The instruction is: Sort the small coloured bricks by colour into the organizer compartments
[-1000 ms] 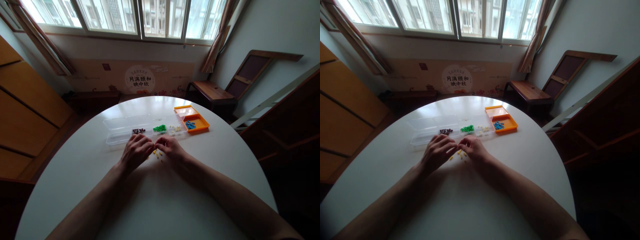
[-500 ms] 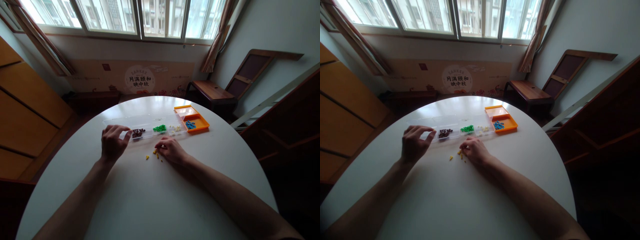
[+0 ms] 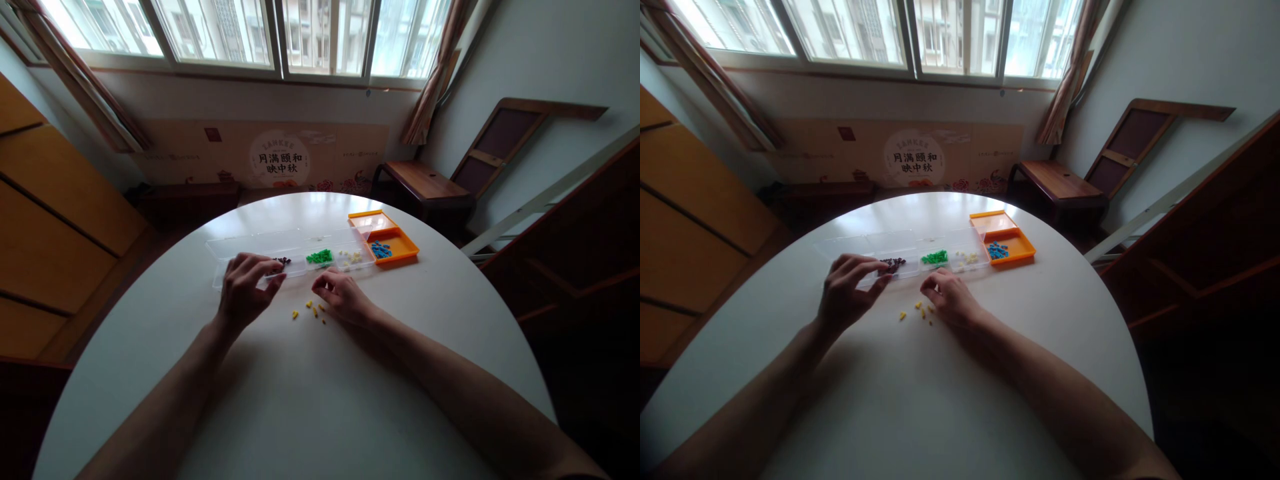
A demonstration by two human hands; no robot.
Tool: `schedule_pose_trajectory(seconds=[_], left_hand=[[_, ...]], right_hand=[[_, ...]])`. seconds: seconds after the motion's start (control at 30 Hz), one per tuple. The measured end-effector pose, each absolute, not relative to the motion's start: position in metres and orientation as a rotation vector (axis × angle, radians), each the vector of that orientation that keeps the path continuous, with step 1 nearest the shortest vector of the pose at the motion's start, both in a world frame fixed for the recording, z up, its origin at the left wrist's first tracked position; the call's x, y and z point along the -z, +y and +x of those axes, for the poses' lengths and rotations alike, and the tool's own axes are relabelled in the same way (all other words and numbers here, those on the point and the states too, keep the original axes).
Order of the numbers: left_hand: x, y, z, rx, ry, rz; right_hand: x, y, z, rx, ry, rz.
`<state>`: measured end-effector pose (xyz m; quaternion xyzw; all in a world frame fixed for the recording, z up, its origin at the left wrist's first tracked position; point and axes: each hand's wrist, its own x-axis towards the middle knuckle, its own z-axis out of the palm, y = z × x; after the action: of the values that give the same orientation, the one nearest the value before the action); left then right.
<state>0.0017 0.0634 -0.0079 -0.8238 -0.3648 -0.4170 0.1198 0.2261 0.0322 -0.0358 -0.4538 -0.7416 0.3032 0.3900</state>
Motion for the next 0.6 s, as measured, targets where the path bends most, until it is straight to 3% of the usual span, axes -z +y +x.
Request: schedule_pose_trajectory(seconds=[0.23,0.6], left_hand=[[0.007,0.050,0.020,1.046,-0.808,-2.633],[0.005,0.048,0.024,1.062,-0.749,-2.673]], right_hand=[[0.030,0.035,0.220,-0.932,-1.754,-1.043],[0.030,0.036,0.219,-1.046,-1.675,-0.997]])
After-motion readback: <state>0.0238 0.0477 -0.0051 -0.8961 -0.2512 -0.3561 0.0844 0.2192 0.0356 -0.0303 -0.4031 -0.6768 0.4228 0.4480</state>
